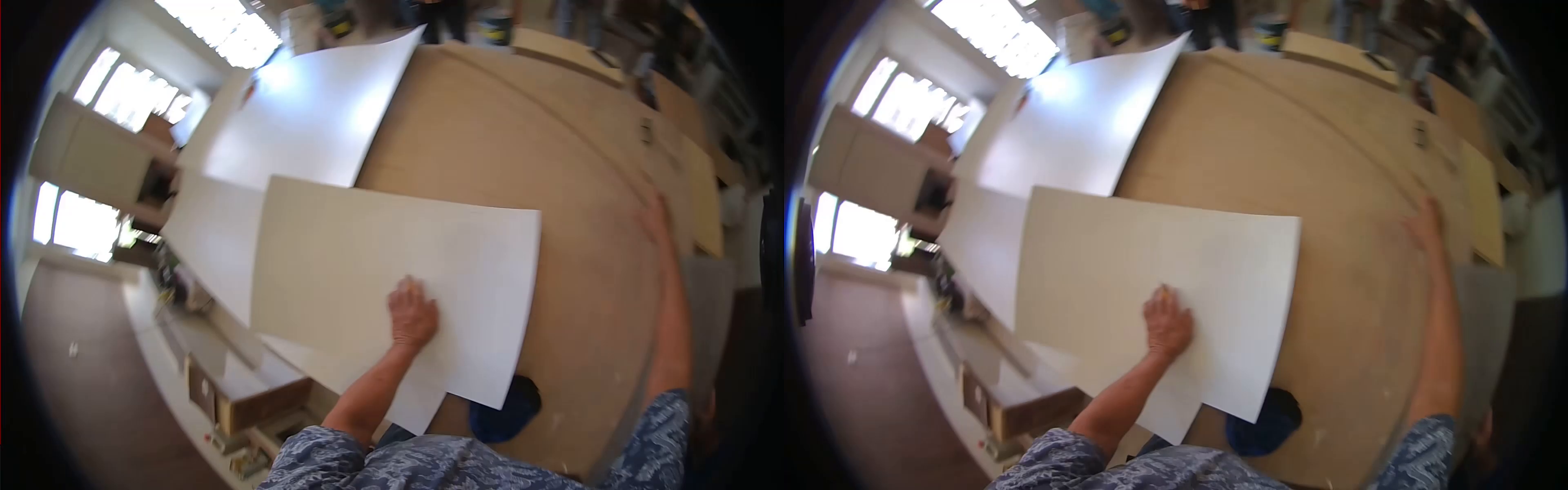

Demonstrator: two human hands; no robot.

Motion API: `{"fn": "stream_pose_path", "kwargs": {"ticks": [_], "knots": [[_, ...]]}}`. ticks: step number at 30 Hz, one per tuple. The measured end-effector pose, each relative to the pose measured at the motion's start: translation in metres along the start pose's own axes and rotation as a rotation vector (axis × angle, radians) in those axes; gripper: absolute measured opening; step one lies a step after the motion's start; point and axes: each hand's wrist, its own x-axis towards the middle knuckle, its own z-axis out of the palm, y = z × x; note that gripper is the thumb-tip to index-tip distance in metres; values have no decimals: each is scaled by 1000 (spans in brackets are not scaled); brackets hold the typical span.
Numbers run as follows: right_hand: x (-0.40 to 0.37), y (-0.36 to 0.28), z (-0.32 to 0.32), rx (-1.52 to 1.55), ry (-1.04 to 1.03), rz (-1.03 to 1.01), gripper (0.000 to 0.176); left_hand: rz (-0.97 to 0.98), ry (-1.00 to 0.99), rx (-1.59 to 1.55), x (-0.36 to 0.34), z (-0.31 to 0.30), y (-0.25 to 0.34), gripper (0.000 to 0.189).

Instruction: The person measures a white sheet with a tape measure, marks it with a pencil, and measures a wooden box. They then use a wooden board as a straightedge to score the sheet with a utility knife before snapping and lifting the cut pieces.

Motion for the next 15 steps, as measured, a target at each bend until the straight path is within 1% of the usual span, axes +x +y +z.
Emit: {"fn": "stream_pose_path", "kwargs": {"ticks": [1,2,4,7,9,10,13,15], "knots": [[53,31,19,-126,81,-124,88,-20,9,-40,3,-9,6,65],[66,24,16,-162,80,-36,99,-15,24,-37,3,-6,8,63],[105,38,22,-208,129,-2,108,-14,16,-26,3,-5,7,62],[174,76,37,-254,75,-11,116,-15,3,-15,6,-8,10,61],[216,101,48,-210,56,-18,120,-19,-3,-5,4,-11,11,61],[225,108,53,-193,50,-12,121,-17,-3,-1,5,-11,11,61],[229,132,73,-90,62,-106,121,-14,-20,4,5,-11,13,61],[224,131,67,-70,44,-101,116,-5,-26,10,7,-11,11,62]]}}
